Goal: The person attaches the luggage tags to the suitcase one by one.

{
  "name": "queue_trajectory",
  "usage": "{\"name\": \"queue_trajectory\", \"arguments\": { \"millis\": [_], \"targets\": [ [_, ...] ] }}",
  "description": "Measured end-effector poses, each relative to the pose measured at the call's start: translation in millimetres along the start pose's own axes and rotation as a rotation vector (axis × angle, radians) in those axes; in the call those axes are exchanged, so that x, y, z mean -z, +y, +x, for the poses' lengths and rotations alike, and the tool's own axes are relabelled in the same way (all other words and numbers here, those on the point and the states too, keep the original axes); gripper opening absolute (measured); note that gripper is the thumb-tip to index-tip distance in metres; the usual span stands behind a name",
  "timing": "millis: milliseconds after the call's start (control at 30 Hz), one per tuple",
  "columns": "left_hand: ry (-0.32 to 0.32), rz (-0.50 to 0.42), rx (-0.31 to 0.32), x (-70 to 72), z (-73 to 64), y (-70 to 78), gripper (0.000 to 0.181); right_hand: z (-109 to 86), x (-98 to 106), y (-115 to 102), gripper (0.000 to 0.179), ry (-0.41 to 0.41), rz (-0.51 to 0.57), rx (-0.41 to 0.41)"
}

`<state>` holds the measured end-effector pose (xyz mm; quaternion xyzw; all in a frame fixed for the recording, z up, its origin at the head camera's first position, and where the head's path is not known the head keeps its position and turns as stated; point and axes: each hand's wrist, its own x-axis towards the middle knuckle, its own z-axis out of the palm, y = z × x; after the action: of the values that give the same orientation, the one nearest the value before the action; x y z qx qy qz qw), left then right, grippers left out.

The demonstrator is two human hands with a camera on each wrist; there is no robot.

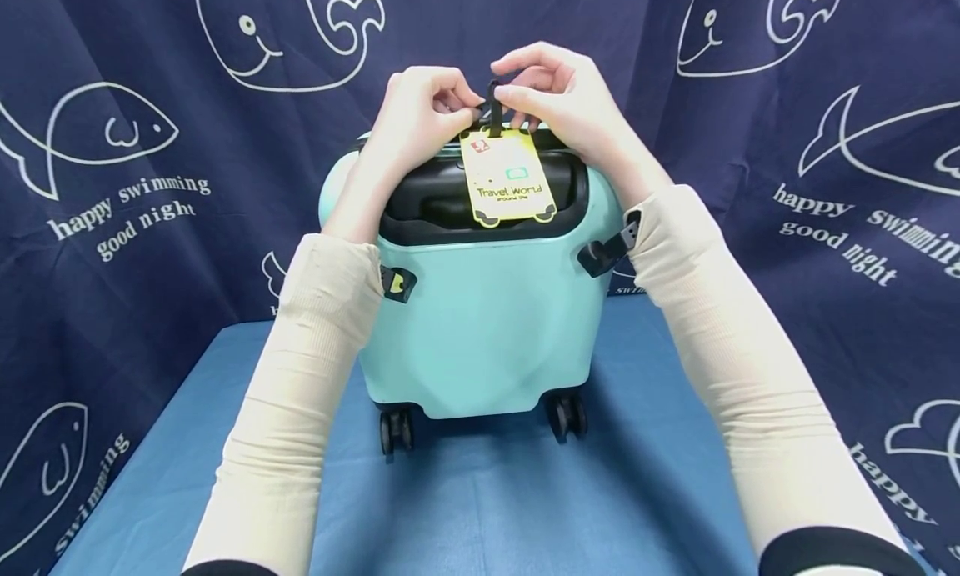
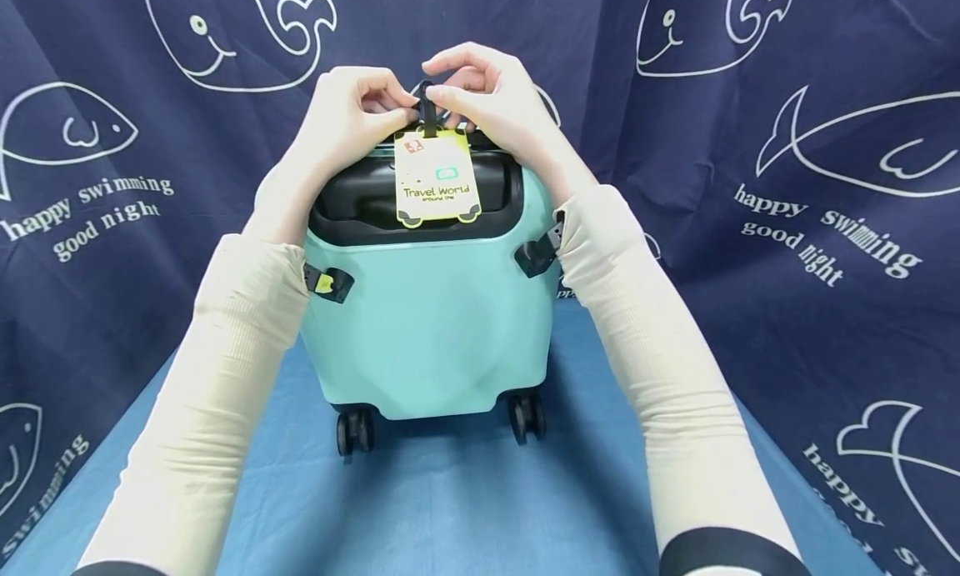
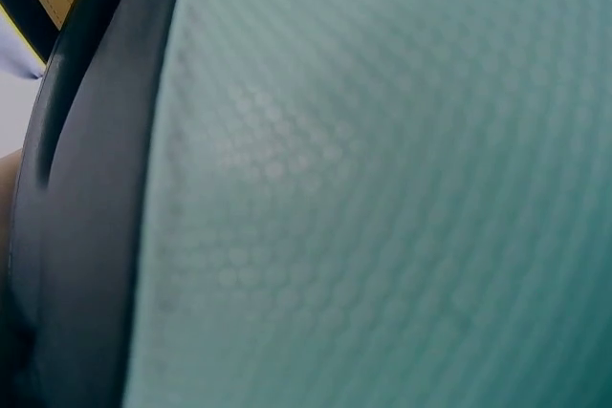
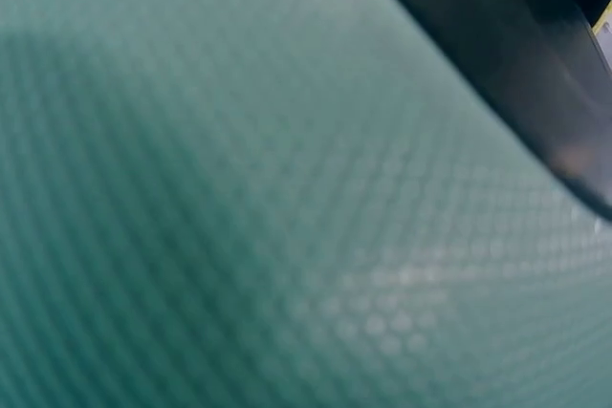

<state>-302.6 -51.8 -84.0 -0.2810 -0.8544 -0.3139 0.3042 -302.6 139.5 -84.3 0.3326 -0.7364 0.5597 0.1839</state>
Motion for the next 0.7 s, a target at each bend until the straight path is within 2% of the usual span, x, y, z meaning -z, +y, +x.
{"name": "queue_trajectory", "arguments": {
  "millis": [133, 267, 467, 700],
  "targets": [
    [0.000, 0.004, 0.012, 1.0, 0.0, 0.4, 0.013, 0.0, -0.1, -0.3, 0.014, 0.004, -0.018, 0.006],
    [-0.004, 0.012, 0.033, 1.4, 0.1, 0.6, 0.014, -0.4, 0.0, -0.8, 0.019, 0.014, -0.071, -0.007],
    [-0.017, 0.010, 0.052, 2.4, 1.2, -0.7, 0.016, -0.3, -0.8, -2.0, 0.024, 0.014, -0.069, -0.015],
    [-0.073, -0.134, 0.120, 1.8, 0.8, -5.3, 0.020, -0.1, 0.2, 0.0, 0.027, 0.051, -0.059, -0.043]
  ]
}}
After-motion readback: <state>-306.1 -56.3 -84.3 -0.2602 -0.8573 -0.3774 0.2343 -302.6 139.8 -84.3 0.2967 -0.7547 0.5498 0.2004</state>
